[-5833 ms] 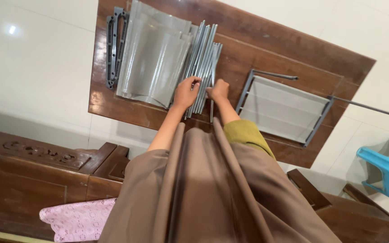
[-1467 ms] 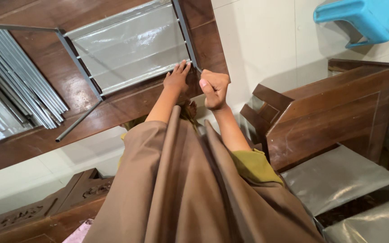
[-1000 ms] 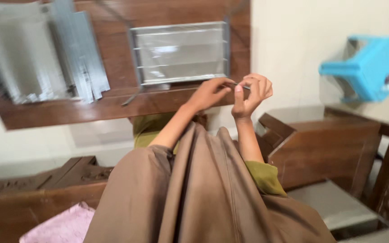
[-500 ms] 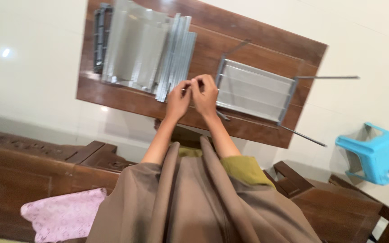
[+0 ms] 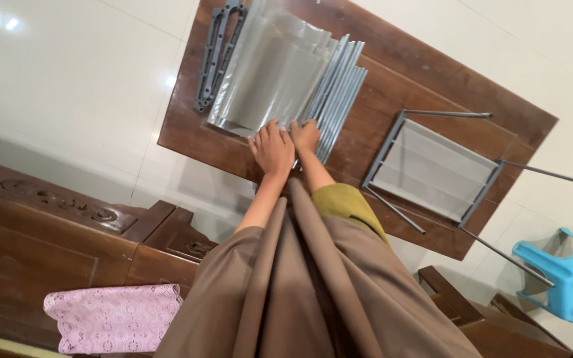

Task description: The person assembles a small metal-framed storage unit by connecting corner brackets to metal rods, inserting rods into the frame, and attaching fabric panels to the sides. The unit is built on a wooden table in a tiled room.

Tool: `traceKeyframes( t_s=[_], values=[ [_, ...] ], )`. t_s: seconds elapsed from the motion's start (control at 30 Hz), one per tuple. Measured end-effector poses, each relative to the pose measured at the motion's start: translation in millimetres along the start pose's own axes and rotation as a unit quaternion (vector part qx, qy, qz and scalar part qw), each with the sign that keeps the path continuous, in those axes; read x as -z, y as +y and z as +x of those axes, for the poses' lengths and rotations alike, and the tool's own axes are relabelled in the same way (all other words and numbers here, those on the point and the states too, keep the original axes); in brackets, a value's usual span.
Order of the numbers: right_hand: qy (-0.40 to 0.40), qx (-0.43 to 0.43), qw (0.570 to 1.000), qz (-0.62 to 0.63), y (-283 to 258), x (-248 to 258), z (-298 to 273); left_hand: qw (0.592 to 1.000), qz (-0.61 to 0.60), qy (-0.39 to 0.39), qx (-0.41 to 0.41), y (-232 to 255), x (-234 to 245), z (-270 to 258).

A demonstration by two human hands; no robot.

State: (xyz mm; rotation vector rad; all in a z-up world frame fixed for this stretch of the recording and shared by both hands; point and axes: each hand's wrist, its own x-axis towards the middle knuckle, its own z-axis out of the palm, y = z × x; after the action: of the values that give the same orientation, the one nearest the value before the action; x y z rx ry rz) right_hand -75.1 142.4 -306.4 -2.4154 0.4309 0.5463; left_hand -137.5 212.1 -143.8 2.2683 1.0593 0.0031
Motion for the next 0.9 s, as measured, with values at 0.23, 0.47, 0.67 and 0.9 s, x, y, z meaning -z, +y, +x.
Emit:
traceKeyframes(
  t_s=[0.23,0.47,0.67,0.9],
  values=[
    [-0.017,-0.025,0.998,0.048,14,-4,8,0.999,0.022,-0.034,0.0,-22,2,6],
    [-0.091,-0.024,0.995,0.027,8,4,19,0.998,0.018,-0.064,0.019,-21,-5,-9],
    [-0.101,0.0,0.995,-0.027,13,1,21,0.996,0.036,-0.075,0.016,-24,-39,-26],
    [-0.093,0.141,0.967,0.19,-34,55,-26,1.0,-0.006,-0.024,-0.016,-6,1,-24]
  ],
)
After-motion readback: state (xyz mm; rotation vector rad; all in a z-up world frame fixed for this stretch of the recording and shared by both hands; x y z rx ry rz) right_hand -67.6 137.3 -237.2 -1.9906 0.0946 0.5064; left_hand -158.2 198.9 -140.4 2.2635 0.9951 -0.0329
